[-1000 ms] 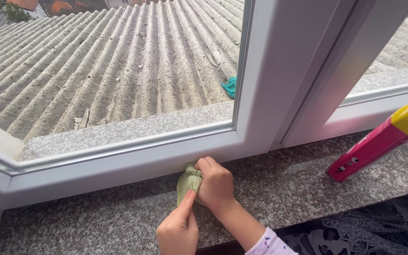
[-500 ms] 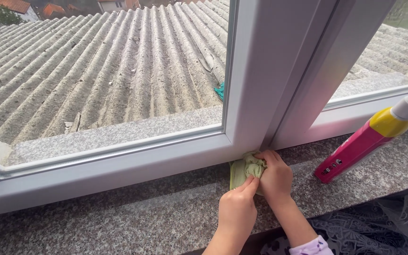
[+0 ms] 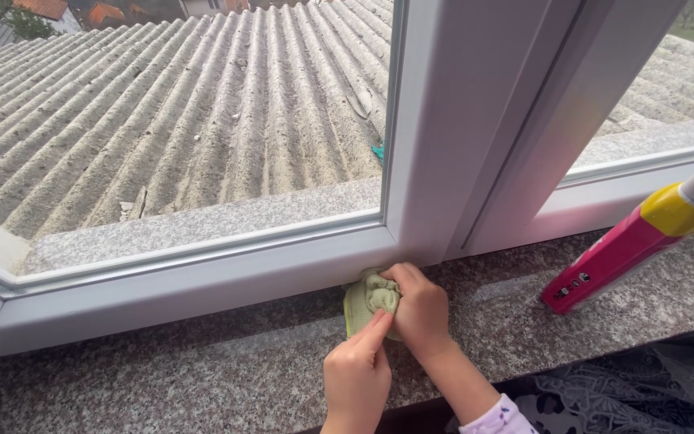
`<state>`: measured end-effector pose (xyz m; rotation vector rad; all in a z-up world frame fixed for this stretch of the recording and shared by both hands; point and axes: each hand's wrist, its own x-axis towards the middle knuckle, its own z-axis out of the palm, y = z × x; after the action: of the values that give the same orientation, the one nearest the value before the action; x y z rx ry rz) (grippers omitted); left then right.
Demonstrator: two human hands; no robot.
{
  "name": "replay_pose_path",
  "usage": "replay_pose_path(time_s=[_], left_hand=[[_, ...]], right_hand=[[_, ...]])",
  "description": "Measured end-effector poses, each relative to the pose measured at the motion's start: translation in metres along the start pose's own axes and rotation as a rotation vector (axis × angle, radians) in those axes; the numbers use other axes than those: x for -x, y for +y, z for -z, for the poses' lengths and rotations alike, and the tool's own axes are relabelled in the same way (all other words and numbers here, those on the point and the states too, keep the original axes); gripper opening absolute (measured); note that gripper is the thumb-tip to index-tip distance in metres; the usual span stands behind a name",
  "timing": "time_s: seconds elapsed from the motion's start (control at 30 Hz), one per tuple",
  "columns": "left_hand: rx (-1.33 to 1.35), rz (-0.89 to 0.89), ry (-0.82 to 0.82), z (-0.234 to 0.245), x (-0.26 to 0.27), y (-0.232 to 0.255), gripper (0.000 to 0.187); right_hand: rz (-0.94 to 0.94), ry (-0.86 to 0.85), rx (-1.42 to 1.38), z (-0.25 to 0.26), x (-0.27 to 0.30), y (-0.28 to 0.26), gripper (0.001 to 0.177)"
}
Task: Cleaning a window frame and sill using a cloth and spray bottle, then moving to a dresser to pick up a sewing needle.
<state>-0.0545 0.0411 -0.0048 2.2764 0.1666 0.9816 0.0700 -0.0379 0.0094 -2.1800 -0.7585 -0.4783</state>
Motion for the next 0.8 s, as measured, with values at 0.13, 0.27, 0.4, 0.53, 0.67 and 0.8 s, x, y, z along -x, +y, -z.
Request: replay_pose_path(time_s=[0.13, 0.27, 0.4, 0.53, 0.67, 0.8], left_hand=[[0.044, -0.121, -0.022, -0.051, -0.019, 0.033, 0.049], [0.078, -0.196, -0.064, -0.092, -0.030, 0.051, 0.052], [0.082, -0.228, -0.041, -0.086, -0.035, 0.060, 0.051], [0.048, -0.218, -0.012, -0.071, -0.028, 0.055, 0.048], [0.059, -0.220, -0.027, -0.084, -0.026, 0.047, 0.048], [0.062, -0.229, -0.037, -0.090, -0.024, 0.047, 0.049]], right_hand=[[-0.122, 0.122, 0.020, 0.037, -0.005, 0.051, 0.012], [-0.451, 0.106, -0.018, 0.062, -0.008, 0.081, 0.030], [-0.519, 0.138, -0.129, 0.064, -0.009, 0.079, 0.033], [-0.579, 0.145, -0.229, 0.054, -0.007, 0.055, 0.026], [-0.504, 0.134, -0.107, 0.050, -0.008, 0.073, 0.017], [-0.487, 0.124, -0.134, 0.051, -0.007, 0.085, 0.016]])
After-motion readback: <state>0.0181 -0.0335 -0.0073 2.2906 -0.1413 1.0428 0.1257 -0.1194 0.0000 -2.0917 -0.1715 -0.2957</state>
